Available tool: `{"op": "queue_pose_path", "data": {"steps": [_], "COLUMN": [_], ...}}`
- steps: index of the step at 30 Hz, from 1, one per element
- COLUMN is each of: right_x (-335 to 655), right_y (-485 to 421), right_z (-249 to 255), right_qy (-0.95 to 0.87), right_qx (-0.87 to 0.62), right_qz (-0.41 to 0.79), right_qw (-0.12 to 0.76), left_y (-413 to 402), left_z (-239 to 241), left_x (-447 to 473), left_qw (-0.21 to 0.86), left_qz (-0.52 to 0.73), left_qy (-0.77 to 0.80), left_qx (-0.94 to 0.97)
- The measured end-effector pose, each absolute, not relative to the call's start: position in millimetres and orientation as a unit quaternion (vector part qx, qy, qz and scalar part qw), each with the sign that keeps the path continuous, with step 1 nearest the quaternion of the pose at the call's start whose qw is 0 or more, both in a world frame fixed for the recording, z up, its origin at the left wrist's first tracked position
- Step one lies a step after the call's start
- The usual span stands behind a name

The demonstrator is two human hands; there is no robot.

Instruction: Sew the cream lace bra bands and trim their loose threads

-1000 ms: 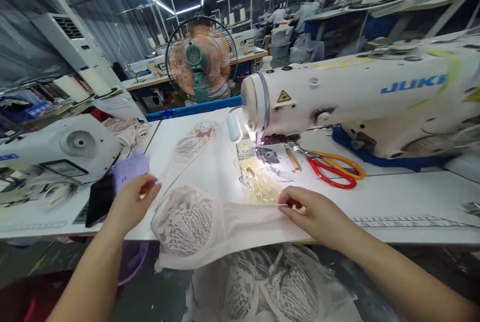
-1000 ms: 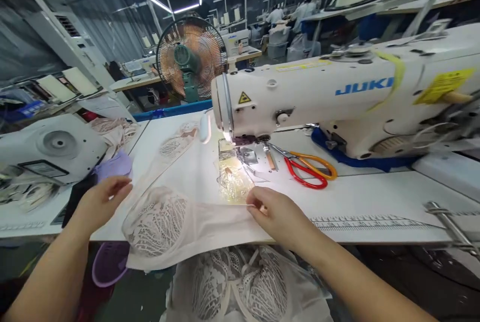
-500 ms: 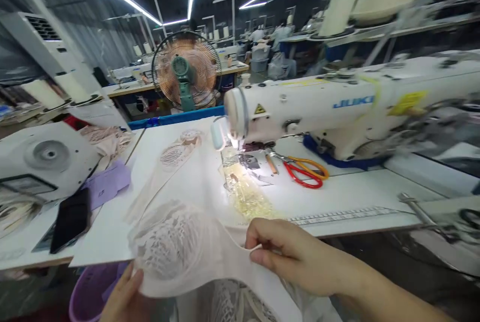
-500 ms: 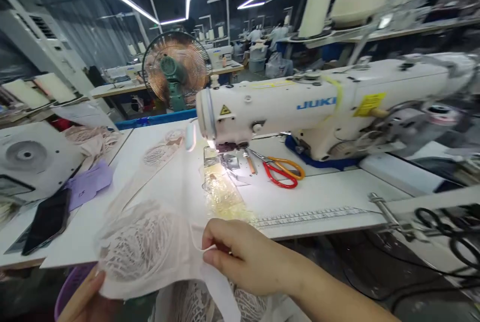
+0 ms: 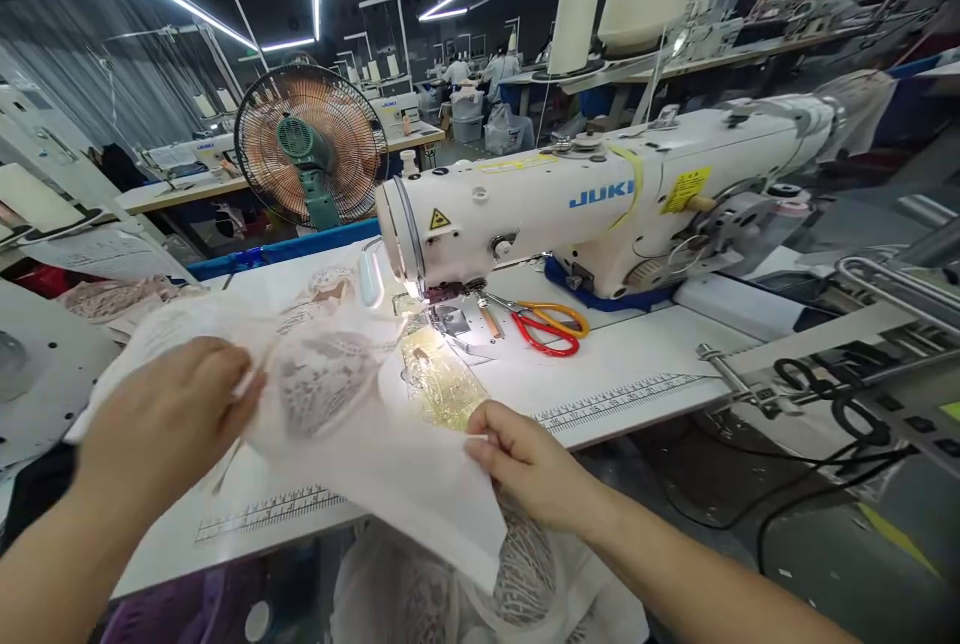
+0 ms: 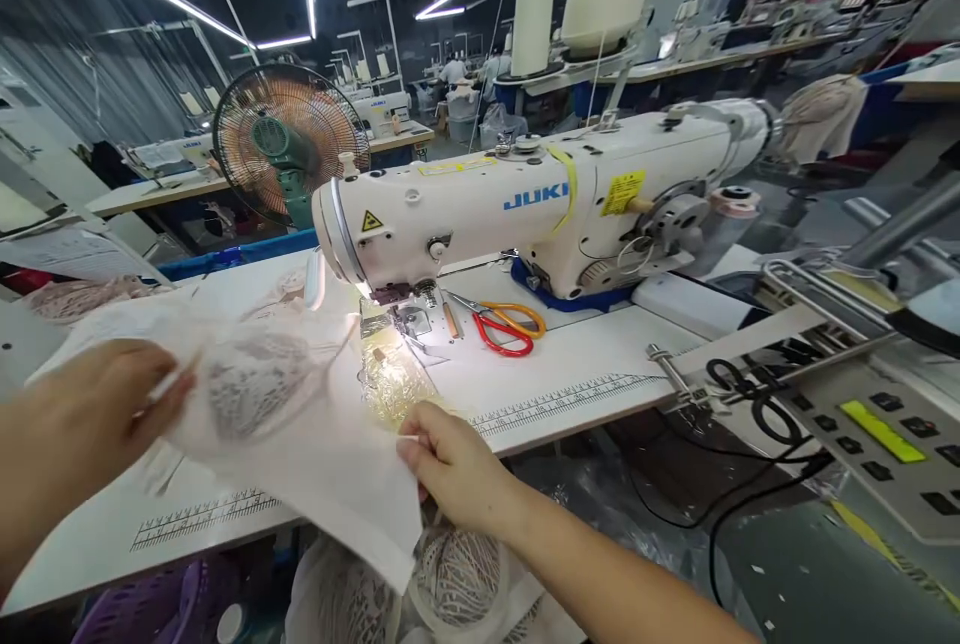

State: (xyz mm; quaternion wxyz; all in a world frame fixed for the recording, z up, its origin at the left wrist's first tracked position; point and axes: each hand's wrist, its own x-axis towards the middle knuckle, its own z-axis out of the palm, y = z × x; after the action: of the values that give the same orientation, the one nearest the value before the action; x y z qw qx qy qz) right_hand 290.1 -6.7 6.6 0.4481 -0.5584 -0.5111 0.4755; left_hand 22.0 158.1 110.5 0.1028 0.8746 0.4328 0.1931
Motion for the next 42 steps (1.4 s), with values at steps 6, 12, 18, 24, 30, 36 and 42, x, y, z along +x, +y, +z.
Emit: {"op": "queue_pose_path", "data": {"steps": [6,12,18,24,30,36,42], "right_x": [348.7,411.8,436.4,446.0,446.3,454.5,471.3], "right_y": [-3.3,49.5,79.2,88.6,121.8,89.3,47.5], "right_z": [18.7,39.2,25.3,36.7,22.9,15.5,7.8], "right_qy": [-0.626,-0.57,-0.56,-0.529,-0.481,-0.51,-0.545], "right_qx": [-0.708,-0.82,-0.824,-0.847,-0.877,-0.858,-0.837], "right_qz": [0.215,0.045,0.053,0.034,0.013,-0.017,0.018], "right_qw": [0.246,0.039,-0.064,-0.045,0.009,0.06,0.048], "left_y": [152.4,133.4,171.0,188.2,143.1,74.3,139.5], "left_z": [58.5,55.5,29.1,12.9,23.3,28.3,32.1], "left_x": [61.4,120.4,197.1,216.2,198.4,142.0,166.3], "left_qw": [-0.109,0.0,0.054,0.074,0.075,0.238,0.144], "left_qz": [-0.083,-0.055,-0.026,-0.01,-0.021,0.018,0.069], "left_qy": [0.359,0.283,0.334,0.358,0.286,0.019,0.333], "left_qx": [0.923,0.957,0.941,0.931,0.955,0.971,0.929]}}
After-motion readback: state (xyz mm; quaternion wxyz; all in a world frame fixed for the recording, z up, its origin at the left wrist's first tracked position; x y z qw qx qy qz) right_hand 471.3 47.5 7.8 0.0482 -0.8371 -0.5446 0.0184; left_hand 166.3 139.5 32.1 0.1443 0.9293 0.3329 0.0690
